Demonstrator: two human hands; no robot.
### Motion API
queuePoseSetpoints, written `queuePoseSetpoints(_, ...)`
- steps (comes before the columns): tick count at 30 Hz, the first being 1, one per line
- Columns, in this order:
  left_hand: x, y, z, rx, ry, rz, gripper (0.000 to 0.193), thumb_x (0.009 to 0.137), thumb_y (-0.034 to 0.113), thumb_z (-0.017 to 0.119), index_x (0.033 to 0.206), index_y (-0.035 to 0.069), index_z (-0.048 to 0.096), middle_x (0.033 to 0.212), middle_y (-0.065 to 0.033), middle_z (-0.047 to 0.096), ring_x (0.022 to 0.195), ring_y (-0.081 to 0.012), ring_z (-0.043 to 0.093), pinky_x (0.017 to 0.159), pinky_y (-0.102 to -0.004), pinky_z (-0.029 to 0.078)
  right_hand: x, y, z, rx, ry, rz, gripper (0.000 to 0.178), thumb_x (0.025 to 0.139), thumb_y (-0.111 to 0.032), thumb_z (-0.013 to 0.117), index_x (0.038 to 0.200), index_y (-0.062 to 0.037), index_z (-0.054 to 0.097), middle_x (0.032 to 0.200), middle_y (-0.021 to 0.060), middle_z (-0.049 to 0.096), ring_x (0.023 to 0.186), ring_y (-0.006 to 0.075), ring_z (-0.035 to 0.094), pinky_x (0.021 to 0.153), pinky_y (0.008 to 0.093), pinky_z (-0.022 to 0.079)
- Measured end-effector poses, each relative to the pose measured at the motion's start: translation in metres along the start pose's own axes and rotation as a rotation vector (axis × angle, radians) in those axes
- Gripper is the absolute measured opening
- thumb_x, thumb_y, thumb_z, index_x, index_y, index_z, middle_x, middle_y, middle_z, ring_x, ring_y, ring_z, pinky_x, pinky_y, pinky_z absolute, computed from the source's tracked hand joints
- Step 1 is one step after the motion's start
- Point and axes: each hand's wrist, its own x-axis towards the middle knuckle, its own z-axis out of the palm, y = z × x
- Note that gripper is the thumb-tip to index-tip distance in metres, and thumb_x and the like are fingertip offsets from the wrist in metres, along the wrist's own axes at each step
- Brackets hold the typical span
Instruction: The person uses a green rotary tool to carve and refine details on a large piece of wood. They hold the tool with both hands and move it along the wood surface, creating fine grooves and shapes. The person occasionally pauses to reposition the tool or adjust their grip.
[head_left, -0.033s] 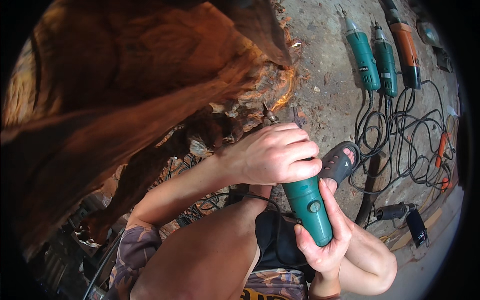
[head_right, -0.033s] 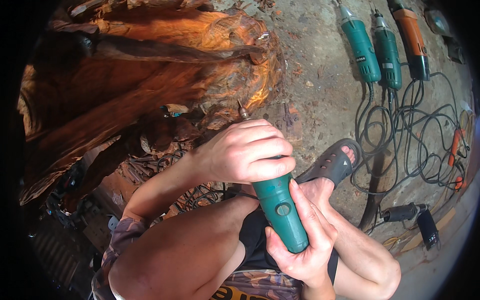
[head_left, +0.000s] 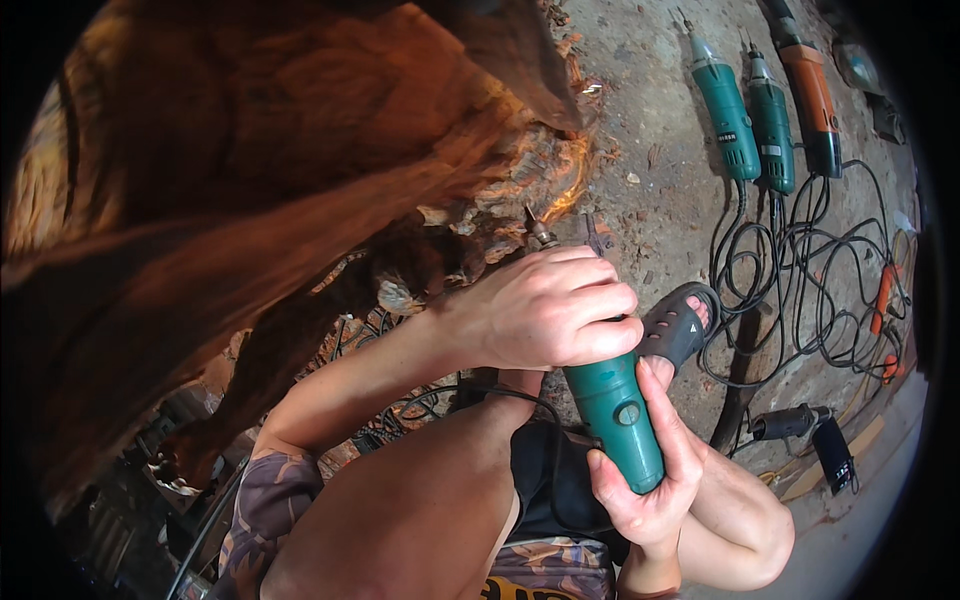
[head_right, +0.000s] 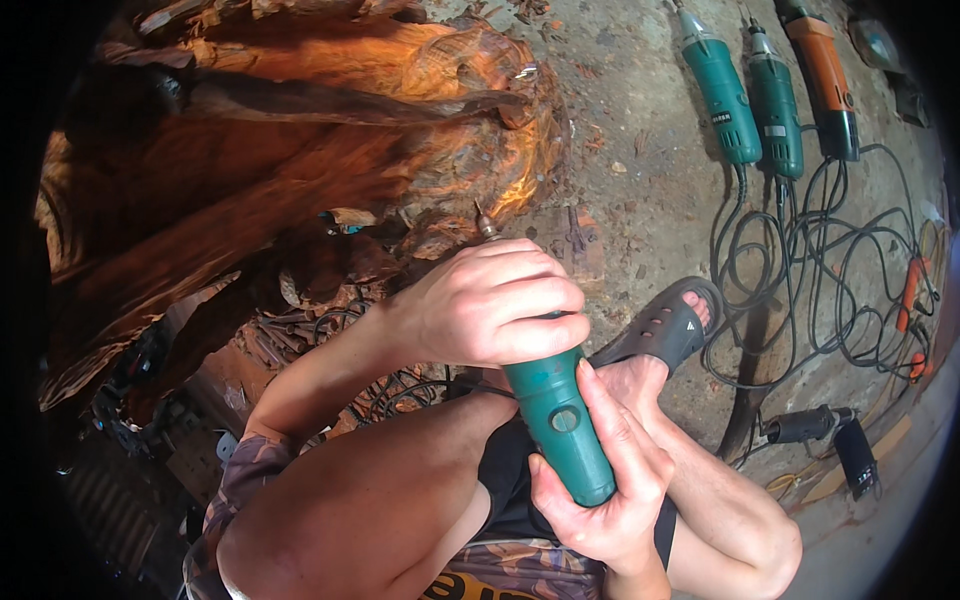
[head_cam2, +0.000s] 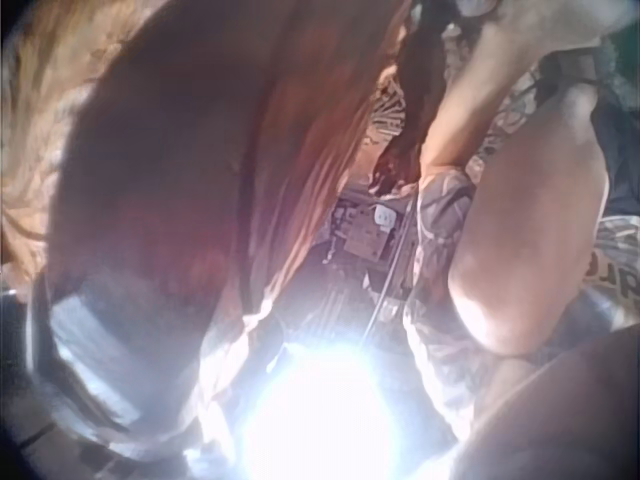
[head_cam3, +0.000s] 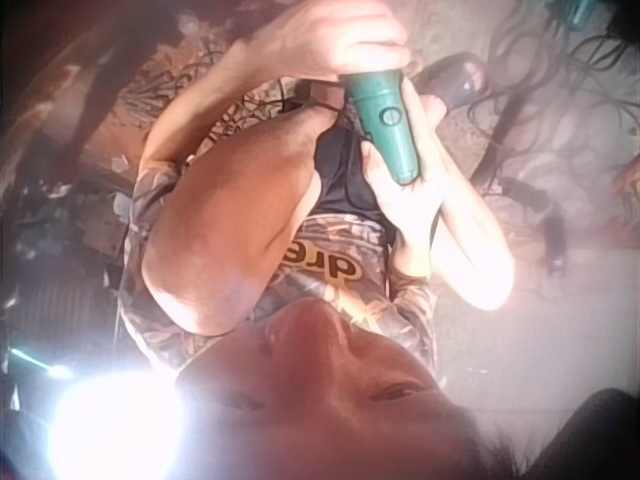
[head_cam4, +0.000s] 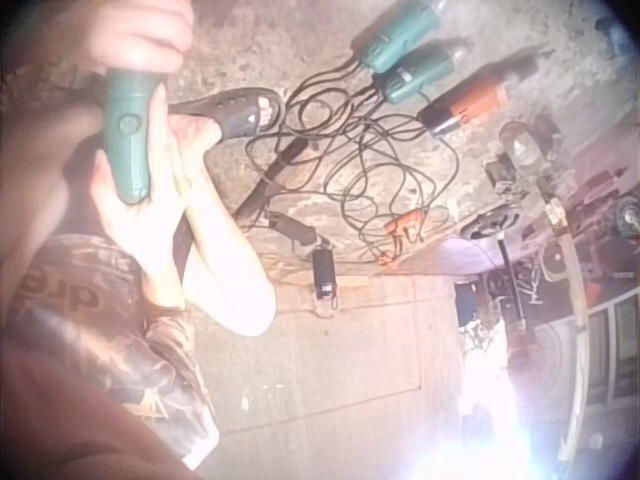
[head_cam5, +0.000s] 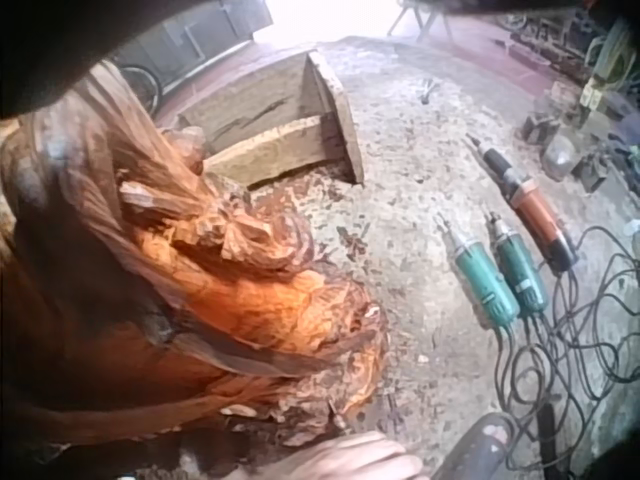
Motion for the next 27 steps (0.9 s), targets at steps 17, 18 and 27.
queuePoseSetpoints(17,0.003,-0.003,-0.002,-0.039,0.084,-0.013,0.027,0.072,0.019,0.074,0.096,0.007,0.071,0.094,-0.0066,0.067,0.085,-0.0248,0.069,0.073,-0.0356,0.056,0.005,-0.017,-0.002,-0.025,-0.022,0.010,0.073,0.074,-0.004,0.076,0.142,0.0131,0.054,0.112,0.0237,0.071,0.103,0.0272,0.071,0.096,0.0362,0.054)
queuePoseSetpoints(18,0.003,-0.003,-0.002,-0.041,0.095,-0.013,0.026,0.072,0.019,0.074,0.095,0.007,0.071,0.094,-0.0067,0.067,0.085,-0.0250,0.069,0.073,-0.0356,0.056,0.004,-0.017,-0.004,-0.022,-0.047,0.022,0.074,0.077,-0.009,0.076,0.143,0.0134,0.052,0.121,0.0255,0.069,0.110,0.0273,0.068,0.100,0.0361,0.051)
queuePoseSetpoints(27,0.004,-0.005,-0.003,-0.090,0.157,-0.020,0.026,0.070,0.019,0.077,0.092,0.005,0.072,0.092,-0.0083,0.067,0.081,-0.0266,0.069,0.071,-0.0366,0.057,0.011,-0.044,0.000,-0.114,-0.022,0.079,0.074,0.078,-0.015,0.077,0.141,0.0149,0.053,0.126,0.0299,0.068,0.121,0.0312,0.066,0.109,0.0387,0.046)
